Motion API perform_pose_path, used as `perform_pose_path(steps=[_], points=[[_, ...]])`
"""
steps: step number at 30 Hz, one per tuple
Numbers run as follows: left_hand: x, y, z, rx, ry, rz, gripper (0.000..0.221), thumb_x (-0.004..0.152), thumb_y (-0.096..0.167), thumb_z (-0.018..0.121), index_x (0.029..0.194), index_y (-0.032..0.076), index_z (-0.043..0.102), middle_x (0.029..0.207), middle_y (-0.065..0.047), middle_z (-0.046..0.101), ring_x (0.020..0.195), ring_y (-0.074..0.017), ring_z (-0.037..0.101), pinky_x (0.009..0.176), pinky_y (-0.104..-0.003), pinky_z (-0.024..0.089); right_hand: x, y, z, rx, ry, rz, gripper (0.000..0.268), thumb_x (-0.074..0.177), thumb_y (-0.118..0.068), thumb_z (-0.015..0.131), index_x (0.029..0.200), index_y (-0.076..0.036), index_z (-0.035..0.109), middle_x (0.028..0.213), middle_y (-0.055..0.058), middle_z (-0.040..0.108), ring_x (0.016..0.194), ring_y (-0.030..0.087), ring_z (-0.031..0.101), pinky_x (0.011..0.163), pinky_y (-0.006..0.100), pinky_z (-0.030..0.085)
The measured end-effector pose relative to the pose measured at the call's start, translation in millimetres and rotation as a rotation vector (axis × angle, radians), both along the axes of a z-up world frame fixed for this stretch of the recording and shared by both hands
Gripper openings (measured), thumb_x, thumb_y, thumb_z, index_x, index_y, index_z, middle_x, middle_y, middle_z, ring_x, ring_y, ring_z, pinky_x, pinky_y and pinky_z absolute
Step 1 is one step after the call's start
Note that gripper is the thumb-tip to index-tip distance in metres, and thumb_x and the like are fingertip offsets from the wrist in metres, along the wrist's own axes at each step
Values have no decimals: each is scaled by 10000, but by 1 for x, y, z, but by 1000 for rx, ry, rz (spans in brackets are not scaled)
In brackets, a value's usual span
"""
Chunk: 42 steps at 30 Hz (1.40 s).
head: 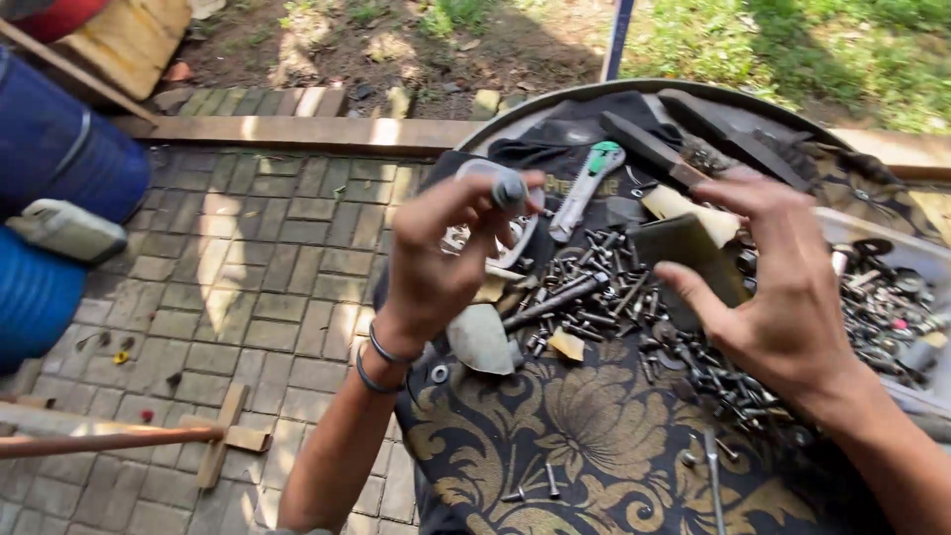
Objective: Sanding a small metal bolt with sandpaper to clean or smooth its surface.
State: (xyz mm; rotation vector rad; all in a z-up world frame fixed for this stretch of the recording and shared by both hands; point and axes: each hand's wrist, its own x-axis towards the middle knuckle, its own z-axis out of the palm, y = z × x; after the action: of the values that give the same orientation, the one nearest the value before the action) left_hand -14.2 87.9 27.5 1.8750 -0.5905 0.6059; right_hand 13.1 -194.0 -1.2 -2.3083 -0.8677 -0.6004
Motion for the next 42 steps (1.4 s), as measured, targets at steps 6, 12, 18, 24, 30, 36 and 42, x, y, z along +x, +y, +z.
perform_pose_path(steps=[6, 12, 18, 24, 30, 36, 42], points=[[-44, 18, -39, -11, 125, 147, 224, 949, 41, 726, 1163, 96, 693, 1014, -66, 783, 943, -167, 790, 760, -249, 630, -24, 4, -5, -62, -312, 85, 267, 953, -21, 793, 754, -42, 617, 855, 167, 734, 1020, 349, 745, 1041, 454, 399], [-66, 20, -64, -313, 136, 234, 110, 1024, 121, 612, 1075, 42, 555, 980, -149, 758, 748, -179, 724, 722, -283, 616, -54, 74, -1, -231, -129, 478, 518, 902, -427, 709, 1252, -55, 624, 1296, 216, 638, 1247, 341, 611, 1029, 484, 523], [-70, 16, -55, -337, 129, 300, 192, 1063, 244, 532, 1047, 53, 512, 969, -127, 756, 735, -160, 721, 664, -264, 582, -28, 120, -24, -338, -268, 559, 278, 992, -304, 623, 1216, -145, 666, 1424, 145, 623, 1359, 292, 549, 974, 468, 429], [-66, 14, -57, -343, 170, 260, 171, 1053, 224, 548, 1033, 57, 515, 945, -129, 757, 703, -191, 721, 670, -282, 610, -18, 83, -2, 61, 243, 378, 128, 919, -163, 715, 945, -40, 740, 969, 133, 613, 905, 266, 604, 764, 384, 514], [-49, -23, -12, -218, 160, 32, 51, 1045, 93, 540, 1075, 53, 545, 948, -121, 749, 737, -181, 731, 693, -285, 639, 4, 23, 49, 239, 580, 118, 172, 959, -112, 683, 1059, -48, 808, 656, 70, 747, 467, 89, 595, 426, 209, 437], [16, -79, 18, 3, -26, -97, 108, 1013, 11, 596, 1077, 90, 561, 914, -29, 740, 689, -143, 719, 656, -263, 584, 18, -11, 37, 490, 657, -24, 143, 912, -97, 725, 1040, -35, 746, 988, 112, 794, 855, 180, 780, 772, 261, 639], [50, -85, -35, 97, -169, -144, 162, 1019, -46, 583, 1155, 40, 561, 897, -56, 699, 745, -173, 701, 671, -287, 589, 23, -19, 16, 606, 421, -29, 529, 920, 48, 716, 1415, -56, 560, 1011, 48, 565, 934, 118, 561, 856, 200, 517]])
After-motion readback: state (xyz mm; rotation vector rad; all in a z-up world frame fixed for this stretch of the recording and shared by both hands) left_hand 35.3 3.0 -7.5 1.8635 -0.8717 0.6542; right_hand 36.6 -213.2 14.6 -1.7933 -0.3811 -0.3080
